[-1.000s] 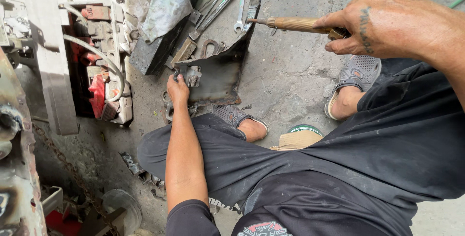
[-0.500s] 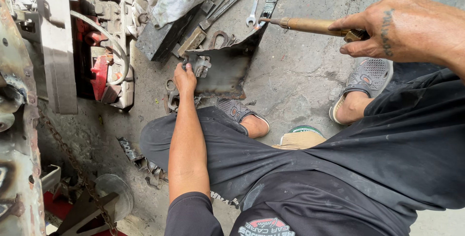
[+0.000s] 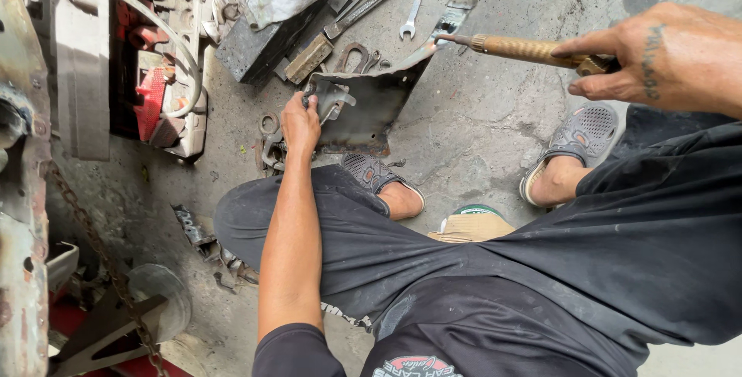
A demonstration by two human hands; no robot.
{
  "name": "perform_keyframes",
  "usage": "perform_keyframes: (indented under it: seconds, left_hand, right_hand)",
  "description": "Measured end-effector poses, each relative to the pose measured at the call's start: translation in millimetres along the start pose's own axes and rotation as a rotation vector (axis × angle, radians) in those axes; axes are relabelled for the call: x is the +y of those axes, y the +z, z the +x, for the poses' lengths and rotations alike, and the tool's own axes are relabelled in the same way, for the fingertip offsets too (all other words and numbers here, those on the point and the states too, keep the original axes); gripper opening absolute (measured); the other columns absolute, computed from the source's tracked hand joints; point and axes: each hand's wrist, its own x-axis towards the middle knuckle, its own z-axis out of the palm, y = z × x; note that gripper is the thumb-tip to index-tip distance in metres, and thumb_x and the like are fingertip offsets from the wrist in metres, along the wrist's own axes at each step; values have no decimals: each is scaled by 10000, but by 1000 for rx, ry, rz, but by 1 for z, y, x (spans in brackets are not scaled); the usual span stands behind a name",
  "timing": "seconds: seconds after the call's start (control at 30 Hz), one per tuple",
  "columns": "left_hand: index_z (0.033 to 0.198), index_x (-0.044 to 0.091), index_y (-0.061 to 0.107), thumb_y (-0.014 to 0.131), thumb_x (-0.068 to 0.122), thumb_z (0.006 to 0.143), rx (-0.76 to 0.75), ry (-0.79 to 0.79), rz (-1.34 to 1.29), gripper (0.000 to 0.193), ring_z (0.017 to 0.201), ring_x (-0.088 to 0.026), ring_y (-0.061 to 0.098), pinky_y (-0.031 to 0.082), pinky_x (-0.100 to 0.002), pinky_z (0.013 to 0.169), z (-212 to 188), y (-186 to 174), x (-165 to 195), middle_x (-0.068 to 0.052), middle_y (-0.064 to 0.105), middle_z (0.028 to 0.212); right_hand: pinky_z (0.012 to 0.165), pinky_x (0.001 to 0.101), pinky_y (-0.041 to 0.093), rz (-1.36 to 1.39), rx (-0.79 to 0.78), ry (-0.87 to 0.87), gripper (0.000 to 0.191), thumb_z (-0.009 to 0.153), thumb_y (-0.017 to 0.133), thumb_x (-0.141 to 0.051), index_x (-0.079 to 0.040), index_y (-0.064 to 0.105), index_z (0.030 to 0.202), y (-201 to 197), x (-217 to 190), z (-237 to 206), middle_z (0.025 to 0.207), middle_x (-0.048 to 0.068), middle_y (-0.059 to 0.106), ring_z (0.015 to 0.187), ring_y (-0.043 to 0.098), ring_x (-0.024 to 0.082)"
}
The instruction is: The person sits on the shop floor and uses an oxy-fuel torch to heat and cut a rusty car body panel, occasionally brushing the metal with a wire brush and striking it with a hammer. They adjust the torch valves and reposition the panel as they work along its edge.
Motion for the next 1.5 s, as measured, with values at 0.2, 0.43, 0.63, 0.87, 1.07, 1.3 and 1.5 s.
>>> perform_keyframes:
  seconds: [0.2, 0.43, 0.63, 0.87, 1.07, 1.3, 1.5]
  left_hand:
    - [1135, 97, 703, 660, 298, 986, -128, 216, 30, 254, 889, -448, 679, 513, -532, 761, -33, -13, 33, -216, 717, 916]
    - [880, 74, 591, 650, 39, 803, -165, 734, 120, 103, 787, -363, 677, 550, -493, 660, -99, 30, 93, -147, 661, 826]
    - [875, 68, 569, 647, 58, 841, -134, 769, 125, 86, 748, -341, 665, 550, -471, 617, -101, 41, 85, -133, 622, 793]
    - [903, 56, 578, 670, 91, 865, -216, 731, 113, 106, 744, -349, 701, 561, -478, 627, -107, 41, 95, -143, 639, 831]
    - [965, 19, 597, 781, 160, 706, -280, 711, 72, 347, 732, -374, 708, 573, -475, 631, -101, 30, 99, -186, 635, 925]
    - [980, 2, 625, 724, 78, 773, -316, 663, 73, 241, 731, -371, 717, 575, -478, 630, -98, 46, 102, -202, 635, 976]
    - [935, -24, 659, 679, 41, 780, -327, 697, 21, 169, 705, -383, 725, 582, -475, 601, -88, 62, 100, -237, 651, 948]
  right_hand:
    - [659, 328, 639, -35, -138, 108, 670, 890, 720, -519, -350, 579, 1523, 5, 11, 3, 895, 47, 808, 714, 795, 204]
    - [629, 328, 622, -85, -207, 179, 650, 894, 717, -541, -357, 595, 1505, 7, 14, 3, 859, 56, 812, 703, 764, 195]
    - [638, 326, 613, -59, -261, 204, 648, 894, 734, -530, -345, 607, 1502, 10, 16, 2, 844, 56, 777, 704, 747, 199]
    - [701, 410, 603, 109, -113, 154, 651, 833, 758, -507, -264, 653, 1428, 8, 6, 7, 862, 127, 783, 760, 753, 278]
    - [718, 478, 577, 132, -95, 151, 575, 880, 716, -460, -230, 664, 1404, -10, -29, 17, 854, 171, 778, 745, 741, 357]
    - [714, 484, 572, 57, -169, 255, 579, 899, 730, -440, -256, 658, 1443, -21, -49, 30, 793, 219, 775, 748, 707, 346]
    - [672, 461, 573, 118, -147, 256, 587, 882, 736, -449, -211, 676, 1415, -21, -52, 43, 796, 160, 724, 725, 696, 293]
